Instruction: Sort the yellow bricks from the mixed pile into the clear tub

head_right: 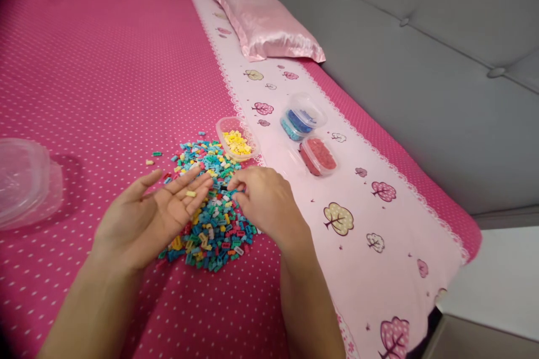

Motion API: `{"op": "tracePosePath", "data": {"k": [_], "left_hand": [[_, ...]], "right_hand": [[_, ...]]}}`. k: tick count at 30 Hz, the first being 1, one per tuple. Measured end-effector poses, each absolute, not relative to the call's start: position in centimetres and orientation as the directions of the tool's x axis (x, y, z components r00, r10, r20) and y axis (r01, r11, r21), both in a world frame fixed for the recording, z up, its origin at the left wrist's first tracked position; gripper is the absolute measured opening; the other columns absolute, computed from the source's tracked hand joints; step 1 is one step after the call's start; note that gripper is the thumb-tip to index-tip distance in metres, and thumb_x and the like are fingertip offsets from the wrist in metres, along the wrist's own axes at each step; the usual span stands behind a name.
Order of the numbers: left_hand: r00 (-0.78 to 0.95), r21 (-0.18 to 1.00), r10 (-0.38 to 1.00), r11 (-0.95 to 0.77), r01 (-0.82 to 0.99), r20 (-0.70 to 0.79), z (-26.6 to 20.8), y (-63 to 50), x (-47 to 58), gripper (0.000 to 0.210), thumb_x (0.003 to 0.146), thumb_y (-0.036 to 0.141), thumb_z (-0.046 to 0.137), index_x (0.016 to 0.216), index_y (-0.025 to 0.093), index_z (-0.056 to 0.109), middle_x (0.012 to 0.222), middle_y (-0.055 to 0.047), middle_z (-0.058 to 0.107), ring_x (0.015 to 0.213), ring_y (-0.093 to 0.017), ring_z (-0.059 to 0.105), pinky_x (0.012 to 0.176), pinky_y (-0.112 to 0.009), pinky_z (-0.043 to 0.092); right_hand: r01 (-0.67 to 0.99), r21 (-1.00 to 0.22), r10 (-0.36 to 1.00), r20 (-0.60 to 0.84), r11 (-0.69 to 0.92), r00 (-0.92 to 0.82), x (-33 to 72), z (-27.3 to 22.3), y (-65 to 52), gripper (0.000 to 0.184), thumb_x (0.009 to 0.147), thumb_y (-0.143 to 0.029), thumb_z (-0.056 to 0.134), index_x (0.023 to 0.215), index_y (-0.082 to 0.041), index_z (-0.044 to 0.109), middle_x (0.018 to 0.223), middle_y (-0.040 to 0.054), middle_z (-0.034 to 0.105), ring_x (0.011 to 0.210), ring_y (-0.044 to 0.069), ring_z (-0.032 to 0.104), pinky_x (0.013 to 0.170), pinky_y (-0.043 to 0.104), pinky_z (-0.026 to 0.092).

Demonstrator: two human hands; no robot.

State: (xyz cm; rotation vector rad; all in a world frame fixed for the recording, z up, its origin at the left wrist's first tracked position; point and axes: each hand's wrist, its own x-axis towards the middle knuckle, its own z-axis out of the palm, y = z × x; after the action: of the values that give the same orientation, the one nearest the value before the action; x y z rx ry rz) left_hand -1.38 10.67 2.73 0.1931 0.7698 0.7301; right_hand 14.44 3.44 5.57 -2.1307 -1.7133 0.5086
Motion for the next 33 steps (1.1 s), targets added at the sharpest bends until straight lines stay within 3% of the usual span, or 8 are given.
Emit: {"op": "tracePosePath", "data": {"k": [3,6,19,27,33], "left_hand": [[0.365,0.463,0.731,0.660,-0.592,-0.576,3.0,11.0,-1.5,0.031,0.086,0.024,0.042,0.102,0.005,0.060,0.093,-0.016,0.070,0.099,-0.025,0.067,0.080,-0.030,0.058],[0.356,0.460,0.731,0.657,-0.597,-0.582,3.1,11.0,-1.7,0.029,0.086,0.024,0.041,0.098,0.007,0.061,0.089,-0.015,0.070,0.094,-0.023,0.068,0.076,-0.029,0.059],[0.350,0.456,0.725,0.661,-0.596,-0.593,2.8,11.0,-1.5,0.029,0.084,0.022,0.041,0.097,0.006,0.061,0.090,-0.016,0.069,0.095,-0.024,0.068,0.076,-0.031,0.059],[0.363,0.448,0.720,0.668,-0.594,-0.592,2.6,10.9,-1.7,0.028,0.084,0.021,0.041,0.096,0.006,0.061,0.091,-0.015,0.068,0.094,-0.024,0.068,0.076,-0.030,0.059],[0.378,0.446,0.716,0.676,-0.587,-0.587,2.8,10.8,-1.5,0.028,0.084,0.022,0.041,0.096,0.007,0.062,0.096,-0.016,0.068,0.099,-0.024,0.066,0.078,-0.031,0.059]], "right_hand": [[0.892,-0.396,0.968,-0.205,-0.216,0.144,14.1,4.8,4.1,0.018,0.075,-0.012,0.064,0.084,-0.025,0.073,0.084,-0.0013,0.073,0.078,0.015,0.064,0.065,0.025,0.042],[0.919,-0.317,0.952,-0.269,-0.234,0.149,13.7,4.2,4.8,0.023,0.075,-0.010,0.062,0.085,-0.027,0.074,0.089,-0.0002,0.074,0.084,0.017,0.065,0.067,0.026,0.043],[0.947,-0.196,0.937,-0.293,-0.254,0.190,12.9,3.4,5.5,0.029,0.073,-0.009,0.060,0.093,-0.028,0.072,0.093,0.0019,0.072,0.089,0.021,0.064,0.069,0.028,0.044],[0.950,-0.186,0.947,-0.249,-0.251,0.201,12.8,3.4,5.5,0.022,0.076,-0.011,0.056,0.087,-0.023,0.070,0.090,0.0059,0.072,0.084,0.022,0.065,0.067,0.030,0.044],[0.891,-0.347,0.955,-0.145,-0.293,0.258,13.9,3.6,5.3,0.015,0.077,-0.015,0.057,0.086,-0.023,0.067,0.081,0.0006,0.072,0.077,0.016,0.064,0.066,0.027,0.043]]}}
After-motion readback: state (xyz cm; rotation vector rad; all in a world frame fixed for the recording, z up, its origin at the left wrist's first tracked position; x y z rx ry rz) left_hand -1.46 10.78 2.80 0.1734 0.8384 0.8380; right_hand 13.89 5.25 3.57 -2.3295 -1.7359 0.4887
